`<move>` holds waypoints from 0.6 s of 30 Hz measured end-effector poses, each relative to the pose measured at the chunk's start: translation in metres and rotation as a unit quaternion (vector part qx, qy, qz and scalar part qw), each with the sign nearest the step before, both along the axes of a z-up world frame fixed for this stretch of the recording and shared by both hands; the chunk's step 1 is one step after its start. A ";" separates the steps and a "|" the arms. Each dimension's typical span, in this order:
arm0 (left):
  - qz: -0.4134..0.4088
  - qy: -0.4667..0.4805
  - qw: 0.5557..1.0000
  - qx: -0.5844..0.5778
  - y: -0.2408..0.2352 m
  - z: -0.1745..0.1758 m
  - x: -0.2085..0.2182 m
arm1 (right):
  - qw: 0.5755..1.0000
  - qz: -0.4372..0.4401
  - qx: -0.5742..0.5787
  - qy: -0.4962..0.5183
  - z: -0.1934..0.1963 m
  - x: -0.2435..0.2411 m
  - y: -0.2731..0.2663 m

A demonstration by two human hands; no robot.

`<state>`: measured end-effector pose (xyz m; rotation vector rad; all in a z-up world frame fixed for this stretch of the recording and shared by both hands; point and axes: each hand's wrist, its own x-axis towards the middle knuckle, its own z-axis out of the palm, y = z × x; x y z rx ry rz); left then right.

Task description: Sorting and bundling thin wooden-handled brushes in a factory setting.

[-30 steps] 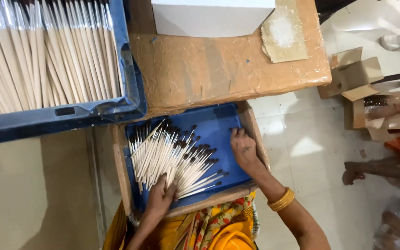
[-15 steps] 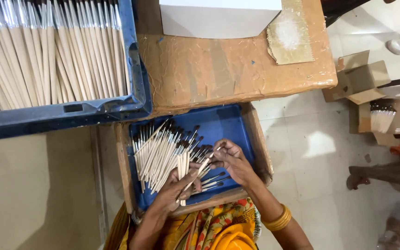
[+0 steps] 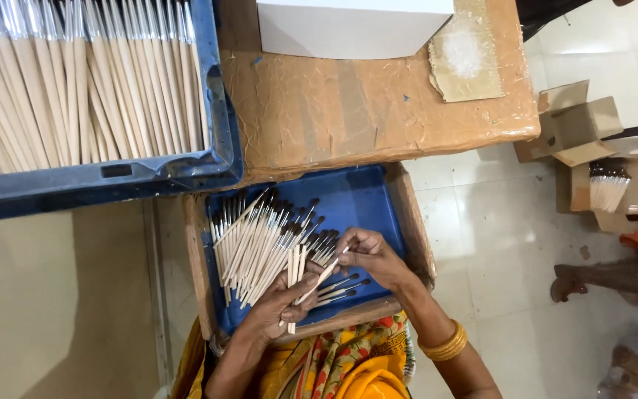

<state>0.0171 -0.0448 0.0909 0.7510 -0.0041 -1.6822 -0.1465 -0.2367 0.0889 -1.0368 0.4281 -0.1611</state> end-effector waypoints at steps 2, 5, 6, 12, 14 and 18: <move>-0.003 0.007 0.999 -0.034 0.002 0.002 0.000 | 1.000 -0.022 0.006 -0.007 -0.011 -0.004 0.004; 0.026 -0.036 0.998 -0.041 0.003 -0.011 -0.005 | 0.995 -0.101 -0.017 0.000 -0.030 0.003 0.019; 0.025 -0.036 0.998 -0.042 0.003 -0.012 -0.007 | 0.995 -0.102 -0.018 0.000 -0.021 0.007 0.025; 0.014 -0.351 0.936 0.000 0.002 -0.019 -0.013 | 0.979 -0.194 -0.024 0.049 -0.015 0.014 0.042; 0.011 -0.537 0.841 -0.058 0.005 -0.026 -0.015 | 0.977 -0.202 -0.025 0.059 -0.016 0.011 0.046; -0.055 -0.647 0.758 -0.054 -0.007 -0.030 -0.007 | 0.979 -0.186 0.016 0.081 -0.028 -0.005 0.034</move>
